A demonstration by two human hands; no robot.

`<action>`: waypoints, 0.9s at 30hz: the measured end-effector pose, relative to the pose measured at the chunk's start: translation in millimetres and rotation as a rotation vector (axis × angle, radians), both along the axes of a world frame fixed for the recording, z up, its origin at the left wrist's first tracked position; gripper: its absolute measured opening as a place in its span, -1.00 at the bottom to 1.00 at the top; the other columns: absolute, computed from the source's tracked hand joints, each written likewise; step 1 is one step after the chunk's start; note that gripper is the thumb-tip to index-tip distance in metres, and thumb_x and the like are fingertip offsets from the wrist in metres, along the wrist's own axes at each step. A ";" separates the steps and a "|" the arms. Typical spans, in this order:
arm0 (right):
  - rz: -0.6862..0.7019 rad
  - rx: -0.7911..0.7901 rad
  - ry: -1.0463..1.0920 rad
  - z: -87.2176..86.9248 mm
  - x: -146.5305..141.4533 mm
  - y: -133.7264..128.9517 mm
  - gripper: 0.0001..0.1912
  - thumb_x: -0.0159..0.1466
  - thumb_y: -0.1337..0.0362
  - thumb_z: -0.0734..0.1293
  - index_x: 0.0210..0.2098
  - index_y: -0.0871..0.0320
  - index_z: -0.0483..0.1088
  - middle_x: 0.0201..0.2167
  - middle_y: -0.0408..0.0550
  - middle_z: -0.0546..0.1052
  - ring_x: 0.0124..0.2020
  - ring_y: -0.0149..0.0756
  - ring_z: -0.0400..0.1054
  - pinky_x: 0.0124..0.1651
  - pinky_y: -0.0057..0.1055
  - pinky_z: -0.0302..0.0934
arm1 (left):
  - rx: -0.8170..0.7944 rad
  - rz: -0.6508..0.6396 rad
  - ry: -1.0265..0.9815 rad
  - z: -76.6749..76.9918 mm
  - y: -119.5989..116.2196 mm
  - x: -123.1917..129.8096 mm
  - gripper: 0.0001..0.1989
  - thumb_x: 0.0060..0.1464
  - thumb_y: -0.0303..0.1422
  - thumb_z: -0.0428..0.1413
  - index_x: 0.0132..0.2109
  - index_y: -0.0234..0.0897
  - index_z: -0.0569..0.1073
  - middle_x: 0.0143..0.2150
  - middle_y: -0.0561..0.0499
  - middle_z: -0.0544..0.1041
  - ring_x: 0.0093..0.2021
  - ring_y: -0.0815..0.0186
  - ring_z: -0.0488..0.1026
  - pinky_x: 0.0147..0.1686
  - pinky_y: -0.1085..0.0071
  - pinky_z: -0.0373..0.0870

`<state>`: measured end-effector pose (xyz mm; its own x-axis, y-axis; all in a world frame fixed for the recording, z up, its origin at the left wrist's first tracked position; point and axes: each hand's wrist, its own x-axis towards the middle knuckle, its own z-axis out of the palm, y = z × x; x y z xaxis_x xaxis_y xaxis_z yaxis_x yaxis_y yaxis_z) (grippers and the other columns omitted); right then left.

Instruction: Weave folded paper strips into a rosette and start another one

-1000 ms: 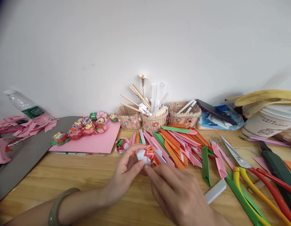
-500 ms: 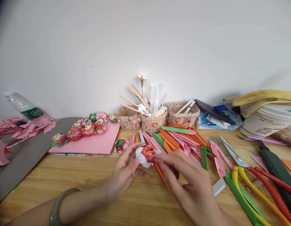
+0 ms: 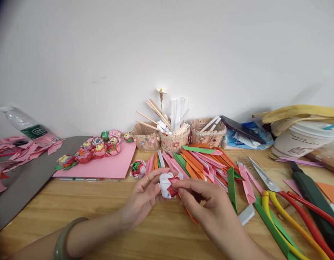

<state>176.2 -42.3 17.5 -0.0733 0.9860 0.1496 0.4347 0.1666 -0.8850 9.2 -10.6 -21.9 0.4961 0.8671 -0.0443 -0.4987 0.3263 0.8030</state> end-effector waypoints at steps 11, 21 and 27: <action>-0.051 -0.358 0.260 -1.4 -6.0 3.2 -0.69 0.05 0.08 0.29 -0.35 0.19 0.44 -0.68 -0.21 0.32 -0.70 -0.49 0.12 -0.66 -0.52 0.06 | 0.363 0.148 0.259 -6.4 2.6 -2.7 -0.66 -0.04 -0.37 0.17 -0.05 -0.11 0.46 0.03 -0.02 0.44 0.07 0.22 0.31 0.09 0.27 0.18; 0.092 -0.416 0.348 -8.8 -4.3 7.6 -0.80 0.03 0.15 0.36 -0.45 0.16 0.39 -0.66 -0.25 0.31 -0.68 -0.54 0.09 -0.64 -0.59 0.06 | 0.446 0.164 0.383 -4.7 -2.2 -3.1 -0.69 -0.01 -0.33 0.14 -0.06 -0.15 0.46 0.11 -0.09 0.36 0.10 0.19 0.29 0.06 0.24 0.25; 0.187 -0.412 0.295 -11.7 -1.0 10.1 -0.79 0.05 0.14 0.35 -0.44 0.16 0.40 -0.64 -0.24 0.30 -0.65 -0.53 0.10 -0.61 -0.59 0.12 | 0.486 0.106 0.405 -6.8 -2.8 -5.1 -0.68 0.03 -0.39 0.11 -0.03 -0.07 0.44 0.11 -0.04 0.34 0.13 0.22 0.25 0.08 0.26 0.23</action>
<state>175.3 -32.2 5.7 -0.2663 0.9415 -0.2065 0.1540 -0.1700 -0.9733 4.1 -13.3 -28.8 0.4327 0.8789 0.2004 -0.1341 -0.1571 0.9784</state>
